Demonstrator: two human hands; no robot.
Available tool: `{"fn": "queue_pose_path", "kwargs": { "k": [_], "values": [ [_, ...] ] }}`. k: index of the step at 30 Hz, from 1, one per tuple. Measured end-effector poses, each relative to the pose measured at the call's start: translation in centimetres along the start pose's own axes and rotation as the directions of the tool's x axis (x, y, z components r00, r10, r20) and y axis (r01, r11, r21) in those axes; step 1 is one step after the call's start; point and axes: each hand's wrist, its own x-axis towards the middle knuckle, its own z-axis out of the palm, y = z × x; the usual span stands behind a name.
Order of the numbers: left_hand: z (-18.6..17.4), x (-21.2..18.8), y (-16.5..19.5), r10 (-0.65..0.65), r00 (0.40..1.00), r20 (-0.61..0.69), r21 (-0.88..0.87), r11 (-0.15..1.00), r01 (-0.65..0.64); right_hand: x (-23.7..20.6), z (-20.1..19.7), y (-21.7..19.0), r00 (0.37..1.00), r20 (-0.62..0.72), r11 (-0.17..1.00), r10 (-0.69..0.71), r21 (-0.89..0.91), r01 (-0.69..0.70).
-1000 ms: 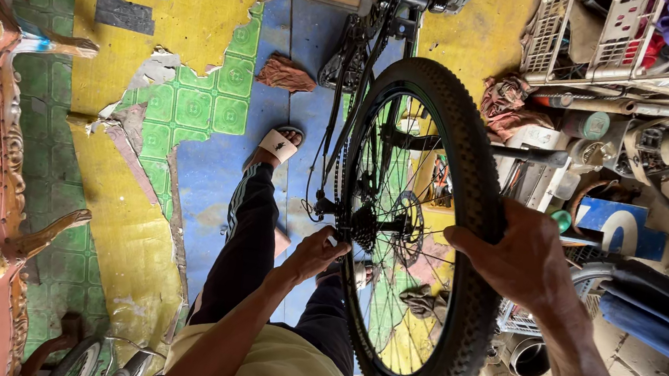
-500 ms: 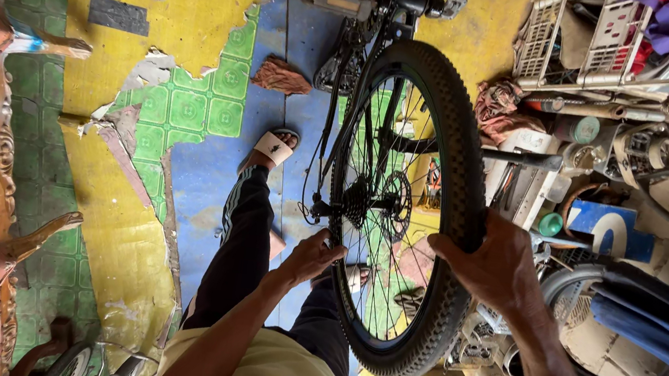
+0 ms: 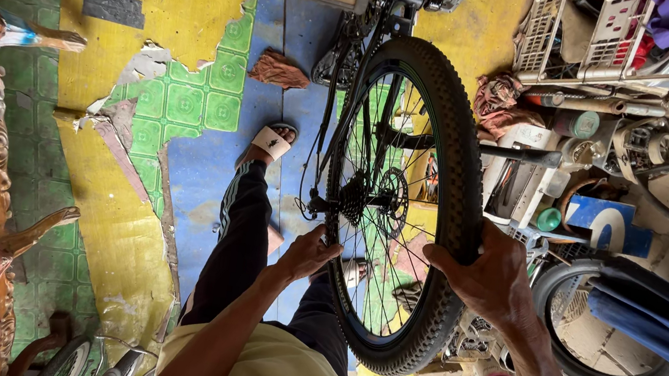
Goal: The person works on a bicycle turned upside down on the floor. They hold the rear wheel, manipulate the chain and derailleur, pick a socket from a red socket case, use a ratchet on the derailleur area, then reposition the wheel and work the chain by hand.
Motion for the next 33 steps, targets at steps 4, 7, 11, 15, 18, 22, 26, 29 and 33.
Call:
{"fn": "queue_pose_path", "kwargs": {
  "k": [4,7,11,15,18,22,26,29,33],
  "values": [
    [0.0,0.2,0.0,0.024,1.000,-0.013,0.016,1.000,-0.023,-0.2,-0.3,0.5,0.998,-0.007,0.995,-0.062,0.073,0.063],
    [0.0,0.2,0.4,0.031,0.999,-0.025,-0.002,1.000,-0.031,-0.2,-0.4,0.9,0.998,-0.021,0.998,-0.052,0.045,0.053],
    [0.2,0.2,1.3,0.033,0.998,-0.047,0.002,0.999,-0.032,-0.2,0.0,1.1,1.000,-0.007,1.000,-0.012,0.014,0.012],
    [0.5,0.5,1.4,-0.018,0.998,-0.063,0.057,0.998,0.022,-0.2,0.4,1.4,0.997,-0.058,0.999,-0.043,-0.033,0.042],
    [1.2,1.1,1.1,0.135,0.978,-0.162,0.078,0.989,-0.124,-0.3,0.5,1.6,0.999,-0.034,1.000,-0.002,-0.014,0.001],
    [1.8,1.2,1.1,0.228,0.931,-0.283,0.060,0.974,-0.221,-0.3,0.5,1.9,0.999,-0.044,1.000,-0.010,-0.011,0.009],
    [2.0,0.4,1.7,-0.038,0.977,-0.211,-0.127,0.992,0.011,-0.4,0.3,2.1,0.997,-0.072,0.999,-0.034,0.005,0.035],
    [1.7,-0.1,2.3,-0.159,0.968,-0.192,-0.282,0.954,0.100,-0.5,0.3,2.4,0.998,-0.058,1.000,0.005,0.002,-0.005],
    [1.8,0.4,1.7,-0.168,0.973,-0.157,-0.489,0.870,0.071,-0.7,0.3,3.0,0.988,-0.146,0.998,-0.053,0.027,0.058]
  ]
}}
